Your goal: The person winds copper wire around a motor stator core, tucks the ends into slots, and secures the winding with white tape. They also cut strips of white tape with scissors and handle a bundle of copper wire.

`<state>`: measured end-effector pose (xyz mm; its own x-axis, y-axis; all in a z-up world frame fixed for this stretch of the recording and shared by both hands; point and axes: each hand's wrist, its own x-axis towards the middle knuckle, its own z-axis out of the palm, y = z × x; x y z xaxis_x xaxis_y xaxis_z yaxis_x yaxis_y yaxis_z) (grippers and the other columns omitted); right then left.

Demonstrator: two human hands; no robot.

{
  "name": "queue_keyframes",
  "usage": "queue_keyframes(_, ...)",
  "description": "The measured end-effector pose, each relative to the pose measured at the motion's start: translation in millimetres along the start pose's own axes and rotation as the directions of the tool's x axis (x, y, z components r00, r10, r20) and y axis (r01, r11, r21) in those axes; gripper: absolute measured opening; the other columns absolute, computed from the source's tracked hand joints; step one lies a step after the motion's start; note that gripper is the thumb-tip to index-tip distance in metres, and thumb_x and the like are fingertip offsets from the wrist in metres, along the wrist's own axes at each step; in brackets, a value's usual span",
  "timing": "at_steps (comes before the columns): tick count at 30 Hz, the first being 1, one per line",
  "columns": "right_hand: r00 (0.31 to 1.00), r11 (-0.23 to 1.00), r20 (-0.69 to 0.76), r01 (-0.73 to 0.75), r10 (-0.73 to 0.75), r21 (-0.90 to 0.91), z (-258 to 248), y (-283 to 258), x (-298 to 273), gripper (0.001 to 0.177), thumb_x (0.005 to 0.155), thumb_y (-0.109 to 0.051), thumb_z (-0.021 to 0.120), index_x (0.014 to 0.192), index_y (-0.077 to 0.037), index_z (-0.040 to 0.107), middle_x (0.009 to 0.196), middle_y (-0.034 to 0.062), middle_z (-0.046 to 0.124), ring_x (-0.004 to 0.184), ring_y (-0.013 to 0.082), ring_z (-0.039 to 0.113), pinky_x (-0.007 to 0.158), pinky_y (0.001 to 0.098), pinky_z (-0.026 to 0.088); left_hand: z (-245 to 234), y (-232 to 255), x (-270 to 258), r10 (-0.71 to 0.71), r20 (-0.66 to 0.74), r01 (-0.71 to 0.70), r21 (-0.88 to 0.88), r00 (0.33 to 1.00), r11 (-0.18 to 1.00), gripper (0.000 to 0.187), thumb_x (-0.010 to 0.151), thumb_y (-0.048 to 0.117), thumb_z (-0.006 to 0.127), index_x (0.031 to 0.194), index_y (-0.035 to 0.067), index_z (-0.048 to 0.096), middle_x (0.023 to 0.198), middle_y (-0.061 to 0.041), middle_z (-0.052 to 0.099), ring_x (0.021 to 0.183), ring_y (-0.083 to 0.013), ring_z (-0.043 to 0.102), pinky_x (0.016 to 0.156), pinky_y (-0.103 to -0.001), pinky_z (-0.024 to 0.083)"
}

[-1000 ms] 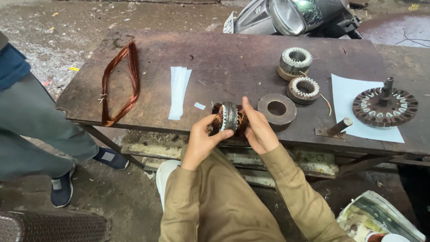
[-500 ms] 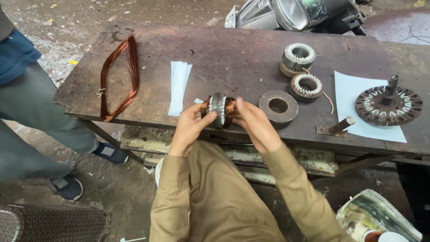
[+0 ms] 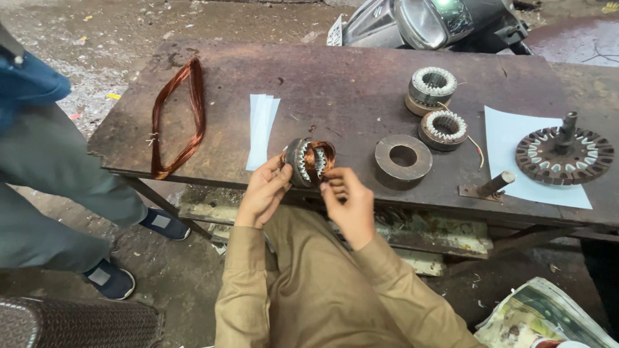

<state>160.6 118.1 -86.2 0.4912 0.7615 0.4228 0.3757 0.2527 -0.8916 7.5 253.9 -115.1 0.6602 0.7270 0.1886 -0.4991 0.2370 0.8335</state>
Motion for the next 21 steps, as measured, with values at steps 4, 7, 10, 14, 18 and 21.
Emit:
queue_keyframes(4,0.976,0.872,0.167,-0.201,0.139,0.447,-9,16,28,0.024,0.092,-0.005,0.073,0.112,0.005,0.063,0.094,0.0086,0.073,0.079,0.0127,0.071,0.067,0.0266,0.059,-1,2,-4,-0.011,0.016,0.011,0.026,1.0,1.0,0.053,0.1,0.017,0.068,0.147,-0.003,0.052,0.123,-0.003,0.069,0.105,-0.0073,0.063,0.089,-0.023,0.05)
queue_keyframes(7,0.963,0.887,0.253,-0.2,0.098,0.417,-11,9,45,0.021,0.093,-0.003,0.071,0.112,0.005,0.064,0.091,0.0075,0.071,0.08,0.0126,0.069,0.069,0.026,0.057,1,4,-7,-0.004,0.041,0.002,0.039,0.999,0.999,0.053,0.1,0.015,0.07,0.147,-0.003,0.053,0.124,-0.004,0.069,0.106,-0.0091,0.062,0.09,-0.025,0.049)
queue_keyframes(10,0.977,0.996,0.21,-0.033,0.014,0.085,-14,-11,45,0.018,0.097,-0.008,0.069,0.11,0.004,0.069,0.091,0.0064,0.07,0.08,0.0112,0.067,0.07,0.0253,0.054,7,9,-8,0.03,0.012,-0.032,0.177,0.999,0.984,0.052,0.094,0.009,0.073,0.141,-0.005,0.056,0.128,-0.005,0.069,0.117,-0.0124,0.063,0.103,-0.029,0.05)
queue_keyframes(14,0.997,0.981,-0.07,0.03,-0.044,-0.193,-24,-30,26,0.028,0.103,-0.023,0.065,0.101,0.004,0.075,0.084,0.0082,0.07,0.073,0.0162,0.066,0.068,0.0301,0.052,19,9,-10,0.085,0.041,-0.094,0.322,0.996,0.942,0.053,0.088,0.004,0.078,0.137,-0.005,0.059,0.131,-0.006,0.067,0.121,-0.0135,0.062,0.107,-0.031,0.049)
queue_keyframes(18,0.948,0.834,0.094,-0.312,0.304,0.456,-19,-26,28,0.046,0.105,-0.036,0.055,0.101,0.006,0.072,0.092,0.0077,0.075,0.082,0.0138,0.071,0.077,0.0291,0.057,31,10,-10,0.116,0.032,-0.119,0.389,0.993,0.913,0.052,0.084,0.003,0.082,0.132,-0.006,0.063,0.124,-0.006,0.07,0.114,-0.0134,0.065,0.103,-0.031,0.052)
queue_keyframes(21,0.92,0.671,0.242,-0.391,0.309,0.63,-16,-25,33,0.045,0.107,-0.038,0.053,0.112,0.004,0.069,0.103,0.0079,0.072,0.095,0.0132,0.066,0.084,0.0303,0.053,35,16,-6,0.056,-0.015,-0.043,0.459,0.998,0.888,0.052,0.081,0.007,0.085,0.128,-0.003,0.067,0.114,-0.004,0.073,0.104,-0.0115,0.066,0.095,-0.03,0.054)
